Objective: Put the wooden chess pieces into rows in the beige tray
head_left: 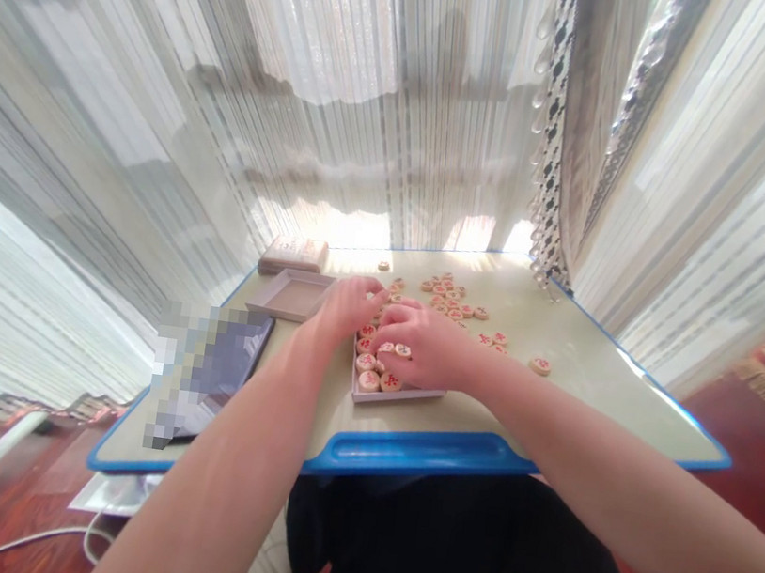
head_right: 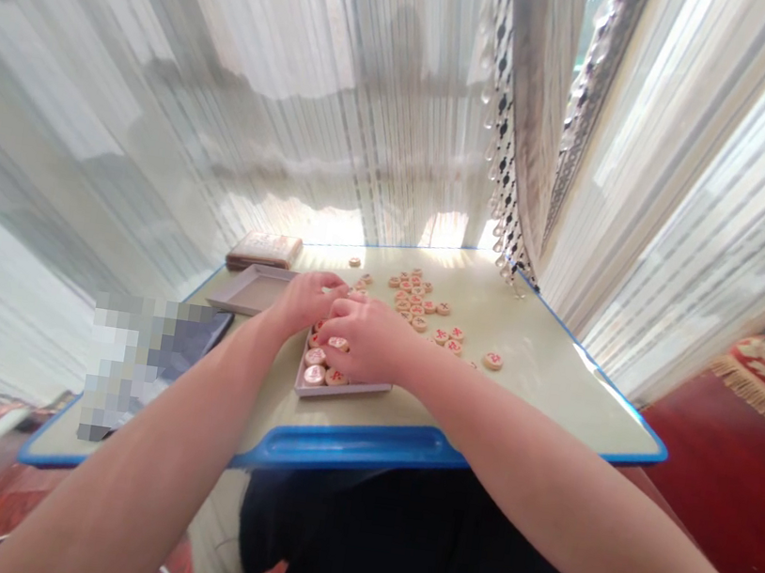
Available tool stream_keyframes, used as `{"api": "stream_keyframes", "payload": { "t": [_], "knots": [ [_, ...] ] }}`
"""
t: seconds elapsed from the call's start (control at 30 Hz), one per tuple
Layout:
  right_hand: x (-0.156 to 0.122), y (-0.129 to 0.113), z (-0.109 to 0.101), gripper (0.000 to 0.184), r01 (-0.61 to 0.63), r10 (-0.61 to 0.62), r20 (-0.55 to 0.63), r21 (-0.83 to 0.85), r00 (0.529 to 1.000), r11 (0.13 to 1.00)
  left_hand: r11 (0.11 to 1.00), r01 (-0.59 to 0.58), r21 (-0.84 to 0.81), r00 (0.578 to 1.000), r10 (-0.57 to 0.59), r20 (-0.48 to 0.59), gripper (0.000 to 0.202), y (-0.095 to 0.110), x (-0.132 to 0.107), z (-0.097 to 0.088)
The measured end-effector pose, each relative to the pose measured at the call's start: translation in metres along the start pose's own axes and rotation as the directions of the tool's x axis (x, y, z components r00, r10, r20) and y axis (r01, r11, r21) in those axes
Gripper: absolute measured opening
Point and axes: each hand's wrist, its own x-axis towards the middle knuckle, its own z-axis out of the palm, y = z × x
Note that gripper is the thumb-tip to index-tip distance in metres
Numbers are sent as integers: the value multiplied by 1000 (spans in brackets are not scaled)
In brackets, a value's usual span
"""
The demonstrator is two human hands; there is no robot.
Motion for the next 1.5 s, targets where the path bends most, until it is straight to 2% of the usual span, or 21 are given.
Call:
{"api": "stream_keyframes", "payload": {
  "t": [0.2,0.4,0.67,0.83,1.13,1.5],
  "knots": [
    [1,-3,5,16,37,-37,-7,33,999,999,1000,-4,-15,1000,4,19,37,2,-2,-2],
    [5,2,17,14,-97,100,-101,39,990,995,1000,-1,8,1000,2,-16,35,-1,1,1],
    [6,-4,21,13,-118,118,4,31,993,993,999,-8,-36,1000,8,4,34,2,1,-1],
    [7,-2,23,12,-146,145,28,54,989,988,1000,-3,-31,1000,3,-14,34,-1,1,0],
    [10,2,19,14,-101,96,79,69,992,992,999,-21,-24,1000,21,0,37,-5,2,2],
    [10,5,17,14,-107,96,119,97,988,989,1000,-1,12,1000,1,0,37,-5,2,2]
  ]
}}
